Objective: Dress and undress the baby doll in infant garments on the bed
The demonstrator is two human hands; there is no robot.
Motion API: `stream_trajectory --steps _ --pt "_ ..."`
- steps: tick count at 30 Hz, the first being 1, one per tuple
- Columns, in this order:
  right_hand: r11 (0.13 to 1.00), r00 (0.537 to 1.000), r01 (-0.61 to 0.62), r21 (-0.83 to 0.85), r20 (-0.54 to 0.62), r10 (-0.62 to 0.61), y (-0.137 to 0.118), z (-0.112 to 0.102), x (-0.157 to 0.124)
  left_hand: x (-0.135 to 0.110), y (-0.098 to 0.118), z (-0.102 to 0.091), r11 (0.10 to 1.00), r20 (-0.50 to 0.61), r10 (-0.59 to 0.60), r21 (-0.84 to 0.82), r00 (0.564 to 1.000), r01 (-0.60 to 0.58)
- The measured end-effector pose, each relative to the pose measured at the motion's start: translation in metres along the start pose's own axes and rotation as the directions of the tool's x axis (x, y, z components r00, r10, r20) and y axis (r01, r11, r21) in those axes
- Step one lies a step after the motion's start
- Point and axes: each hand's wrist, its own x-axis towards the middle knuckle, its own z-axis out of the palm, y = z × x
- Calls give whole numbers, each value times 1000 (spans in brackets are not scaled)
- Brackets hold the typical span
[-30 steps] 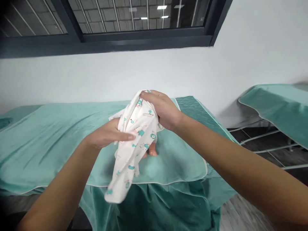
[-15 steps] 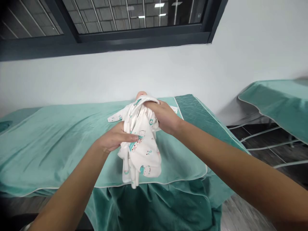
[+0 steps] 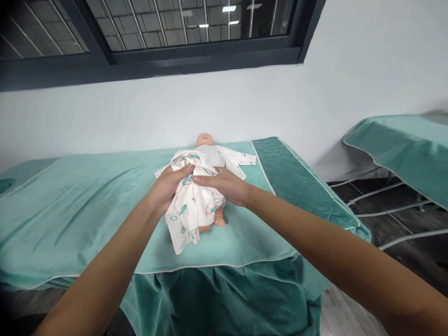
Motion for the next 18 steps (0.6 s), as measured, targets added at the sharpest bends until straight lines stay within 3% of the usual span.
stream_trajectory --steps 3,6,8,11,13,15,18 --pt "993 982 113 42 -157 -105 -1 -3 10 -7 -4 -8 989 47 -134 69 990 131" --pt "982 968 154 108 -214 -128 -2 -12 21 -13 -9 -14 967 148 -248 91 957 236" --pt "976 978 146 160 -173 -118 -1 -16 25 -12 -14 -13 984 133 -177 1 975 178" --pt "974 989 128 187 -98 -112 3 -15 27 -2 -20 -9 984 0 -31 -174 1000 31" --pt "980 988 133 150 -103 -118 4 -12 25 6 -22 -7 968 -56 -8 -249 998 -6" --pt "991 990 110 80 -97 -102 4 -10 23 11 -22 -6 960 -67 -16 -279 998 -3" --pt "1000 999 -7 -29 47 8 2 -10 19 11 -20 -7 978 -73 25 -203 997 -39"
